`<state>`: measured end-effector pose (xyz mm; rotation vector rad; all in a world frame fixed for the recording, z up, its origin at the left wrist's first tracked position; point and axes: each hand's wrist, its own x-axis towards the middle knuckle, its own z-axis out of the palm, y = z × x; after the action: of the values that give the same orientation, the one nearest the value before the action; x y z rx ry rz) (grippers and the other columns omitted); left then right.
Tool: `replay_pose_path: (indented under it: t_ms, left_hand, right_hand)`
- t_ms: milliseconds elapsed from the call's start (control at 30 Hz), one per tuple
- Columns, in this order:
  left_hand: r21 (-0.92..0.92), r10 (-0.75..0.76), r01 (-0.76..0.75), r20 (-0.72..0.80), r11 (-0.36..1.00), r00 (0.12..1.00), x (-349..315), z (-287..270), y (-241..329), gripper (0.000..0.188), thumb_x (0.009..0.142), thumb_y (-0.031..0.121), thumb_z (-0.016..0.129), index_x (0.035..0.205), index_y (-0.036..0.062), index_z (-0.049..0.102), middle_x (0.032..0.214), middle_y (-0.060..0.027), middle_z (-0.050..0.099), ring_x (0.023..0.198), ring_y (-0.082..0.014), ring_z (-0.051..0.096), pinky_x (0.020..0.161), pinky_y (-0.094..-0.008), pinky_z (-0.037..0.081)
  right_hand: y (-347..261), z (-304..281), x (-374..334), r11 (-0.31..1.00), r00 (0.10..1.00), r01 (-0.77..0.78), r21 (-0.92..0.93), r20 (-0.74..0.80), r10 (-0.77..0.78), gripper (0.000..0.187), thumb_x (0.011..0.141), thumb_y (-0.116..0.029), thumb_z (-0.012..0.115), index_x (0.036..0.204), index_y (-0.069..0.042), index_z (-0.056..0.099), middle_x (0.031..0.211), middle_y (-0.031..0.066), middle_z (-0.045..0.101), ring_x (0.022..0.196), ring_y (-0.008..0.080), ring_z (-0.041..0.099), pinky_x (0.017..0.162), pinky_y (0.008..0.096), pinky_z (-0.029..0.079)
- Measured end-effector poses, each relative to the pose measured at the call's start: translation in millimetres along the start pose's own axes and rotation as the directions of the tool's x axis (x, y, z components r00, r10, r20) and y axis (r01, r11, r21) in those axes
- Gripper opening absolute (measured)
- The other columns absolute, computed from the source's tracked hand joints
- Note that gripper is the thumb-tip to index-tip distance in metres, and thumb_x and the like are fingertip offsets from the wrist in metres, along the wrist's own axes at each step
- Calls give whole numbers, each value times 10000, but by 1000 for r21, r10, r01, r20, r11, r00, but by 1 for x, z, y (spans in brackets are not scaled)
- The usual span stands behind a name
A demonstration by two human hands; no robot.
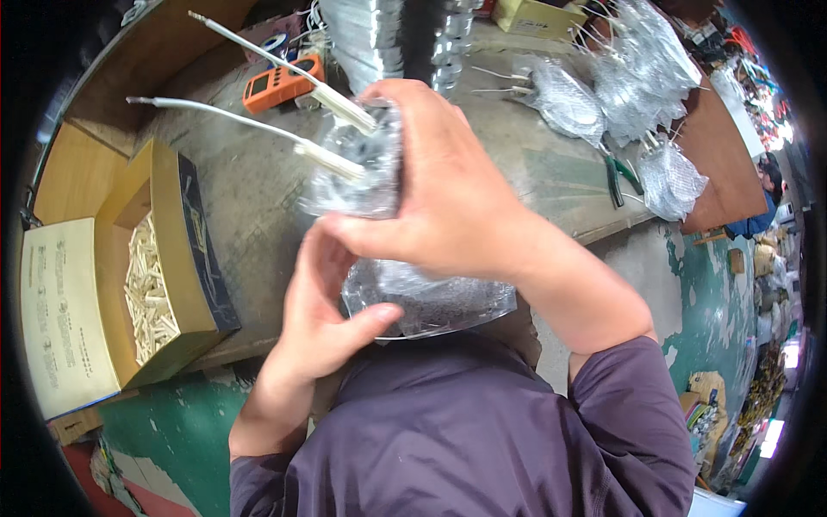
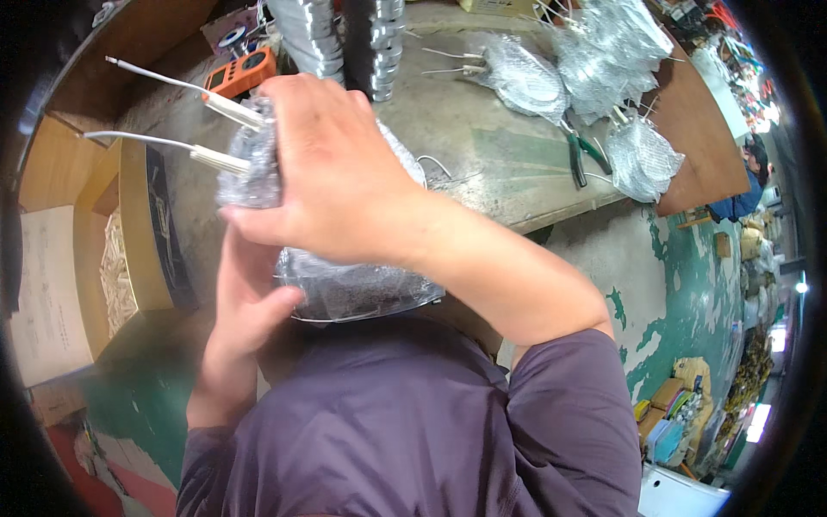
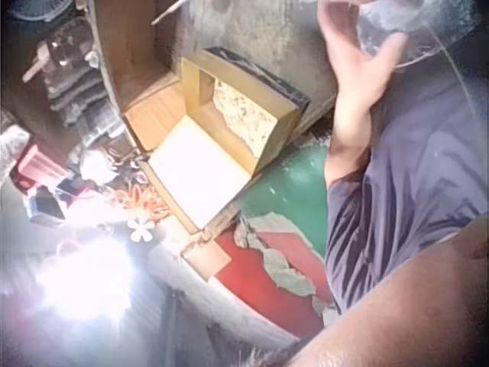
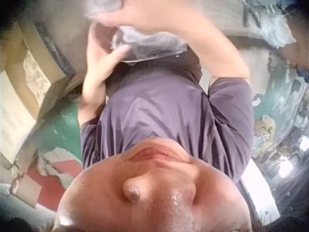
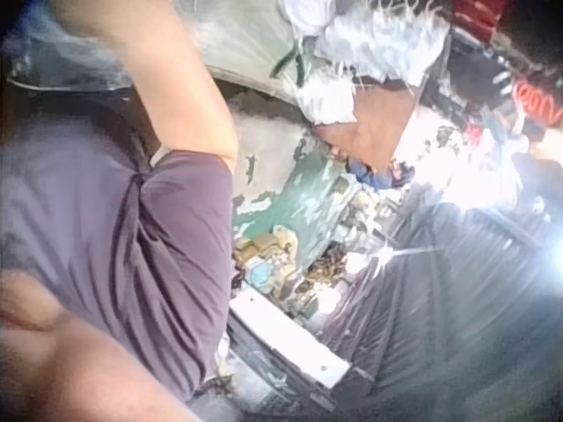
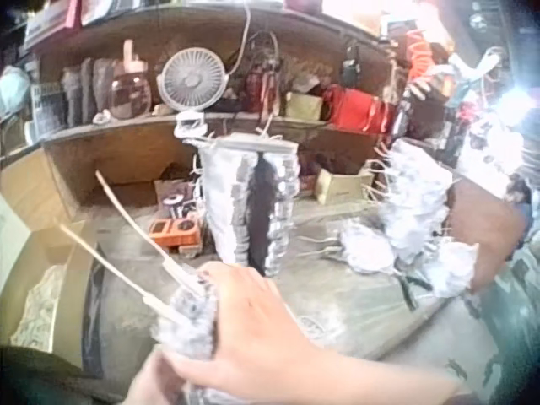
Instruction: The person is seen unwrapping electrical lighting components and sliding insulating sleeves onto the attached wires.
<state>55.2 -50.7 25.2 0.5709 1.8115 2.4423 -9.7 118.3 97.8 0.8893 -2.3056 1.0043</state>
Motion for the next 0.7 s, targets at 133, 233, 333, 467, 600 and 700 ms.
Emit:
replay_pose_path:
  t_ms: [133, 233, 333, 467, 600, 700]
  left_hand:
    - [17, -168, 171, -102, 985, 980, 24, 21, 10, 458, 870, 51, 656, 1276, 14, 450, 1195, -75, 535, 1154, -176, 519, 944, -289, 418]
    - [-425, -205, 151, -84, 893, 975, 41, 32, 17, 406, 926, 57, 586, 1308, 44, 448, 1242, -87, 566, 1128, -176, 549, 956, -347, 453]
    - [-505, -233, 186, -31, 843, 972, 46, 38, 15, 419, 928, 79, 596, 1319, 74, 446, 1237, -68, 570, 1128, -180, 550, 973, -354, 439]
    - [-414, -91, 36, -114, 909, 989, 54, 37, 11, 368, 931, 85, 591, 1284, 48, 491, 1224, -66, 585, 1131, -163, 547, 985, -333, 417]
    - [-119, 118, -142, -186, 983, 975, 62, 37, 24, 389, 946, 70, 522, 1313, 6, 413, 1281, -104, 521, 1153, -175, 516, 1001, -328, 386]
    - [105, 193, -175, -189, 979, 963, 57, 11, 23, 223, 985, 154, 462, 1177, 40, 464, 1170, -79, 490, 994, -180, 527, 916, -323, 416]
  right_hand:
    - [-8, -15, 11, 990, 999, -29, 137, -25, 33, 703, 738, -355, 782, 1241, -3, 439, 1083, 141, 507, 1013, 273, 505, 883, 365, 414]
    - [12, -46, 13, 845, 977, -183, 503, -3, 213, 537, 885, -267, 664, 1320, -50, 437, 1200, 77, 488, 1123, 154, 466, 942, 280, 403]
    - [42, -61, -14, 705, 923, -382, 598, 209, 323, 587, 838, -245, 727, 1275, 41, 457, 1161, 105, 574, 1040, 170, 546, 887, 299, 461]
    - [34, -51, -41, 458, 805, -589, 666, 434, 404, 497, 847, -183, 720, 1245, 40, 523, 1138, 85, 622, 1039, 129, 558, 918, 291, 451]
    - [44, -50, -57, 408, 838, -503, 762, 314, 445, 405, 877, -157, 686, 1212, 30, 557, 1112, 66, 642, 1017, 119, 579, 910, 295, 469]
    - [82, -67, -62, 281, 771, -367, 887, 121, 625, 318, 914, -150, 635, 1175, 21, 574, 1072, 66, 652, 973, 133, 606, 853, 304, 498]
